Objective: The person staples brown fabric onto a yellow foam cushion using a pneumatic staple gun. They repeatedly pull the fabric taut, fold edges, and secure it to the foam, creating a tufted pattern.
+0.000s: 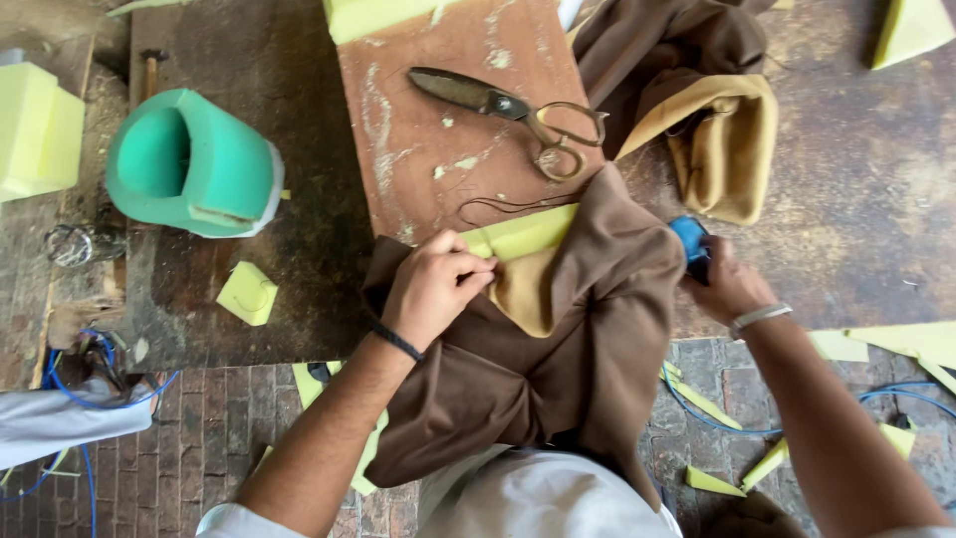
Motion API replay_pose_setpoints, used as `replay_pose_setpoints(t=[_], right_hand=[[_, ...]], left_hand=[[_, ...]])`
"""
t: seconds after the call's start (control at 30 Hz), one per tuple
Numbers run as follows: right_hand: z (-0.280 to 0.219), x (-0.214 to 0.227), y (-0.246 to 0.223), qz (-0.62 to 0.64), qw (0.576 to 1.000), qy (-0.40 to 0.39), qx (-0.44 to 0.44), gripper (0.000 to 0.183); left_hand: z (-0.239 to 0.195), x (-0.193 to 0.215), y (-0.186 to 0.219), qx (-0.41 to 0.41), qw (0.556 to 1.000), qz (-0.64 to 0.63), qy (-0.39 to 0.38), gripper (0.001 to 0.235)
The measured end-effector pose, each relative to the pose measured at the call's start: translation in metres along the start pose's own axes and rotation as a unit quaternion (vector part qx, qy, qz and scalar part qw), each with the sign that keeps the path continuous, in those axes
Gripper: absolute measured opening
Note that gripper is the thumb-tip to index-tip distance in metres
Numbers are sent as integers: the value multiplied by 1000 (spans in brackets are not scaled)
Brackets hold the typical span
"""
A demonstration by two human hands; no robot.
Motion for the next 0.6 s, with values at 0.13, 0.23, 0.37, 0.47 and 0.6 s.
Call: replay_pose_setpoints(t=[0.13, 0.23, 0.37, 0.47, 0.6], right_hand=[[-54, 28, -8, 48, 996, 59, -53, 59], [-130, 43, -14, 230, 967, 110, 13, 48], [-211, 17, -52, 369, 922, 114, -5, 36], [-246, -19, -107, 397, 913, 86, -26, 27], [-241, -56, -177, 364, 926, 41, -92, 17]], left_hand=[[19, -14, -18, 13, 993, -5, -113, 21], [30, -17, -28, -19, 986, 16, -167, 28], [44, -20, -35, -75, 976, 3, -204, 31], [45, -20, -36, -111, 973, -17, -203, 32], [44, -25, -40, -118, 955, 2, -274, 33]])
Point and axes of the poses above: each hand's wrist, its own z-axis towards the middle knuckle, its own x-axis out of the back of the hand, y = z × x, the point moved 6 cm from there along z, towards the middle knuckle, and after that the axes turned 14 degrees about z, right-handed, at the moved point
